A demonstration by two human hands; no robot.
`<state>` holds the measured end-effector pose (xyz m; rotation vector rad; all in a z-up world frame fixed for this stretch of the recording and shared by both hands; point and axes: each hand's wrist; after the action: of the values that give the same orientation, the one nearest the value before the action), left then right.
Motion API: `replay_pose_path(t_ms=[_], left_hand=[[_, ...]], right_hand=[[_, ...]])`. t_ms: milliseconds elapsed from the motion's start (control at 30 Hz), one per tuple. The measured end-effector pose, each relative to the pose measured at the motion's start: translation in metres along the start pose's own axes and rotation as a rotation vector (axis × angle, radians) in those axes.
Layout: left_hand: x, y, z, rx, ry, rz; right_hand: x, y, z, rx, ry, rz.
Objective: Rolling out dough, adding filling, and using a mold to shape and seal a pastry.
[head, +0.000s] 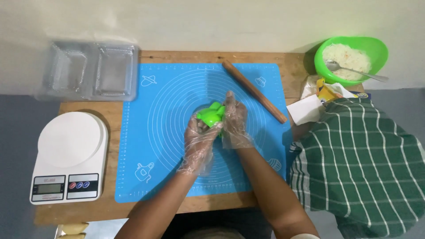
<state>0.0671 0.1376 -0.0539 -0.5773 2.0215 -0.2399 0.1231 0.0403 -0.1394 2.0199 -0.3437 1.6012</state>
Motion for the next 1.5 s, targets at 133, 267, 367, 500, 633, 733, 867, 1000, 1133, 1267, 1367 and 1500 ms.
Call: replay_pose_path(t_ms=[133, 267, 367, 500, 633, 733, 867, 1000, 1133, 1267, 1367, 1500], left_hand=[[-0.005, -0.002, -0.004, -0.022, 0.028, 0.017], [-0.014, -0.005, 0.001, -0.109, 0.086, 0.099], [-0.028, -0.011, -0.007, -0.156, 0.034, 0.096], [-0.044, 0.009, 0.004, -0.066, -0.007, 0.124], [-0.063, 0.023, 0.017, 0.092, 0.071, 0.259], [-0.063, 0.027, 0.031, 0.111, 0.101, 0.236], [-0.053, 0.028, 0.041, 0.094, 0.043, 0.213], [-0.039, 0.034, 0.054, 0.041, 0.04, 0.145], [-0.026, 0.043, 0.07, 0.062, 0.007, 0.122], [-0.043, 0.04, 0.061, 0.131, 0.007, 0.255], [-0.053, 0.031, 0.053, 0.165, -0.119, 0.426], [-0.051, 0.031, 0.066, 0.181, -0.038, 0.323]], right_hand=[[0.031, 0.006, -0.02, 0.031, -0.02, 0.048], [0.047, 0.013, -0.038, 0.11, -0.035, 0.055], [0.078, 0.016, -0.061, 0.253, 0.167, -0.01], [0.014, 0.013, -0.018, 0.386, 0.174, 0.405], [0.039, 0.03, -0.029, 0.562, 0.119, 0.44], [0.049, 0.036, -0.024, 0.667, 0.05, 0.438], [0.06, 0.04, -0.026, 0.684, -0.04, 0.379], [0.062, 0.043, -0.023, 0.704, -0.066, 0.289], [0.053, 0.042, -0.02, 0.708, -0.082, 0.272], [0.053, 0.042, -0.023, 0.751, -0.052, 0.22], [0.057, 0.046, -0.022, 0.791, -0.052, 0.187], [0.072, 0.047, -0.03, 0.768, -0.075, 0.198]])
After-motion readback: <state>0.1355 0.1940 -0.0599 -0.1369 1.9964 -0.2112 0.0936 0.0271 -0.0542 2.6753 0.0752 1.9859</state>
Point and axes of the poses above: each hand's wrist, its own z-axis towards the middle knuckle, its own y-axis out of the back of the hand, x = y × z, and after that the axes turned 6 degrees about y, right-handed
